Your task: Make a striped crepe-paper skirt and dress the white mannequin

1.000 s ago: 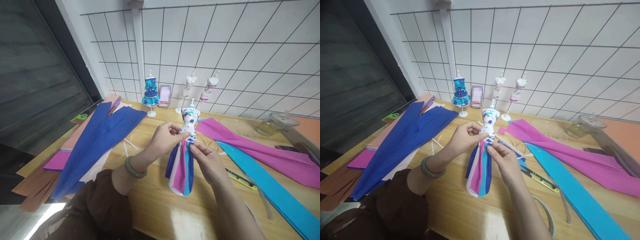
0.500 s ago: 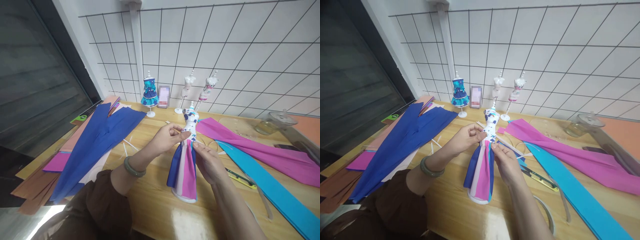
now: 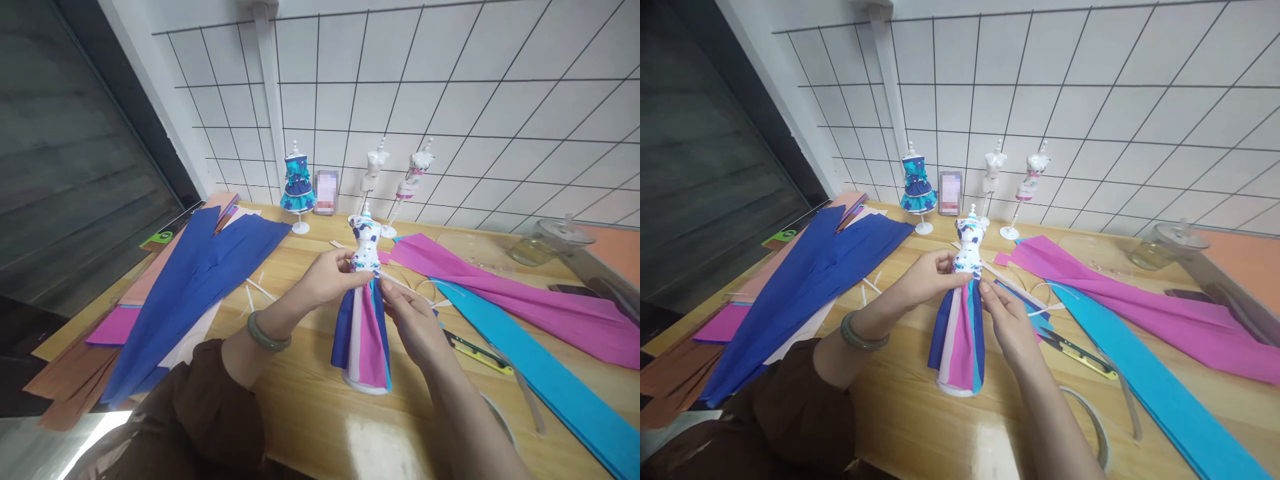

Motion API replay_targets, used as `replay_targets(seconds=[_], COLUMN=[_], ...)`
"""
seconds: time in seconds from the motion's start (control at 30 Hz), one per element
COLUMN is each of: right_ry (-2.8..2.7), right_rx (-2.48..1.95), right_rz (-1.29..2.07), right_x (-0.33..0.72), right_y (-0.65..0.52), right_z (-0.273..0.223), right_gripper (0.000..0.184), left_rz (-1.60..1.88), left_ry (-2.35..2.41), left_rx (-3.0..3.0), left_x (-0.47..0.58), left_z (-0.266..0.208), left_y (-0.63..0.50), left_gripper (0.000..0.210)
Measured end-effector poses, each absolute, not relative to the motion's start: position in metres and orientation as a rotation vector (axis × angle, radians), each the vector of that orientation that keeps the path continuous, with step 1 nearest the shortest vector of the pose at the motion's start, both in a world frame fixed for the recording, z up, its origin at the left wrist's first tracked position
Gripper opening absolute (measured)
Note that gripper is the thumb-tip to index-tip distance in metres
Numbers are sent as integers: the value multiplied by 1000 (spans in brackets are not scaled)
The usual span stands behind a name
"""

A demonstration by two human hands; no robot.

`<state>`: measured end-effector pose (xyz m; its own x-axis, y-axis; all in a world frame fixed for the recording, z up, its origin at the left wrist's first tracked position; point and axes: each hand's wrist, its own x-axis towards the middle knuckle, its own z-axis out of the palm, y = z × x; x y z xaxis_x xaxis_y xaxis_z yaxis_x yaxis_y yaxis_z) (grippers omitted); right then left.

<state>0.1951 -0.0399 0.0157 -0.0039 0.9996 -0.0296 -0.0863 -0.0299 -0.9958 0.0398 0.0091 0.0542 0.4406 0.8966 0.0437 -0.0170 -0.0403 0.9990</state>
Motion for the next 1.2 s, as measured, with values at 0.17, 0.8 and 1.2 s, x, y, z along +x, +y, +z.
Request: replay_targets(seconds=[0.17, 0.8, 1.2], right_ry=[-1184, -2076, -2183], right_rx=[-1217, -1163, -1306], right_rz=[986, 85, -219], right_x=[196, 162, 150], right_y=[-45, -61, -61], right_z=[19, 6, -1], right_gripper=[46, 10, 26], left_rz=[989, 1248, 1247], left_ry=[1005, 1481, 1525], left_rx=[1368, 1644, 1714], left_x=[29, 4, 8], left_z=[50, 50, 45], left_y=[28, 39, 42], left_gripper=[27, 27, 28])
